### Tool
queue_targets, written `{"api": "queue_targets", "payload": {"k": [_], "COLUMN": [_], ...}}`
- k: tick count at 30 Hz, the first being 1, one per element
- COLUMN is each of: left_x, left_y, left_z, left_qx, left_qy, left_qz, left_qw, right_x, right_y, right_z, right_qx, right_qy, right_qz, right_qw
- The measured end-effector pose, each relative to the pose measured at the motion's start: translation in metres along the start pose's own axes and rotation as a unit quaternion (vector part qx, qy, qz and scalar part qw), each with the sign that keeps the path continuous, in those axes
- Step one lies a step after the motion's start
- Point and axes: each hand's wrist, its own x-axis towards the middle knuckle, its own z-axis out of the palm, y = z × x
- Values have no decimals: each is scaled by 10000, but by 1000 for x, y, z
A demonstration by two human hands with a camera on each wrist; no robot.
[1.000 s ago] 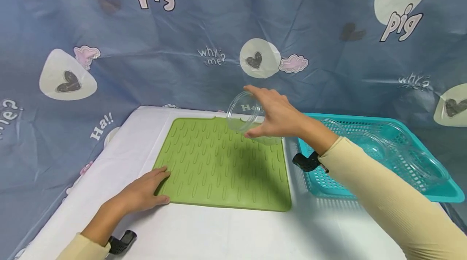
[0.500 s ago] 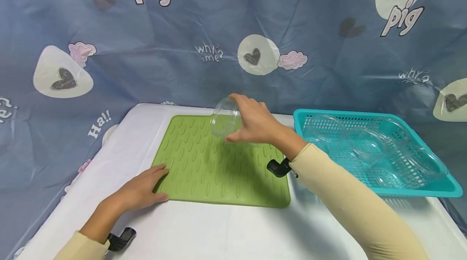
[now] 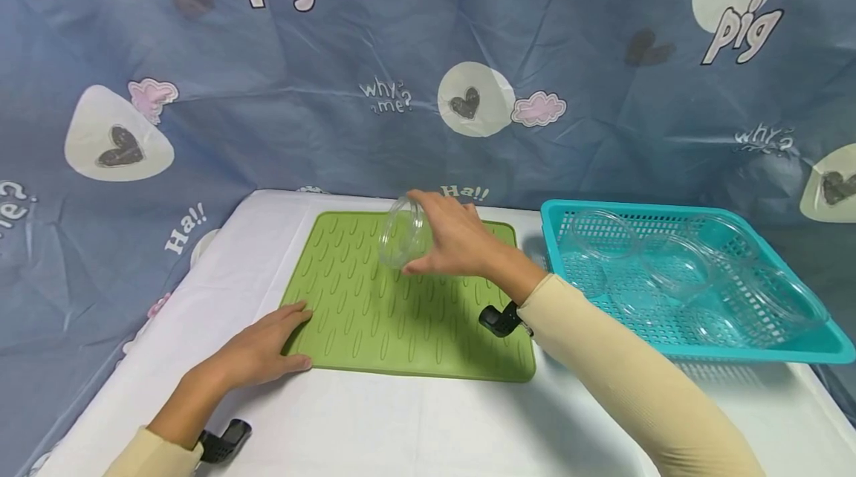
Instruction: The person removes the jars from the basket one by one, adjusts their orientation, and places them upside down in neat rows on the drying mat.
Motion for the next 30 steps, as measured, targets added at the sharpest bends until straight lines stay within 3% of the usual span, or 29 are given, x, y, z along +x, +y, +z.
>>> {"api": "queue_targets", "payload": {"k": [15, 21, 25, 30], "left_x": [0, 2, 7, 17], "left_y": [-3, -3, 7, 36], "left_z": [0, -5, -17, -38], "left_qx": [96, -33, -216, -642], "left_qy": [21, -7, 432, 1305], "left_qz": [67, 235, 525, 889], "left_qw": [9999, 9997, 9975, 9854], "right_x": [-7, -13, -18, -27], "right_y": [1, 1, 2, 3], "right_z": [1, 0, -1, 0], "right_qx": [-39, -97, -90, -79], "right_qy": [-77, -153, -123, -57], "right_qz": [-66, 7, -15, -15], "right_qw": [9999, 9998, 9999, 10000]}}
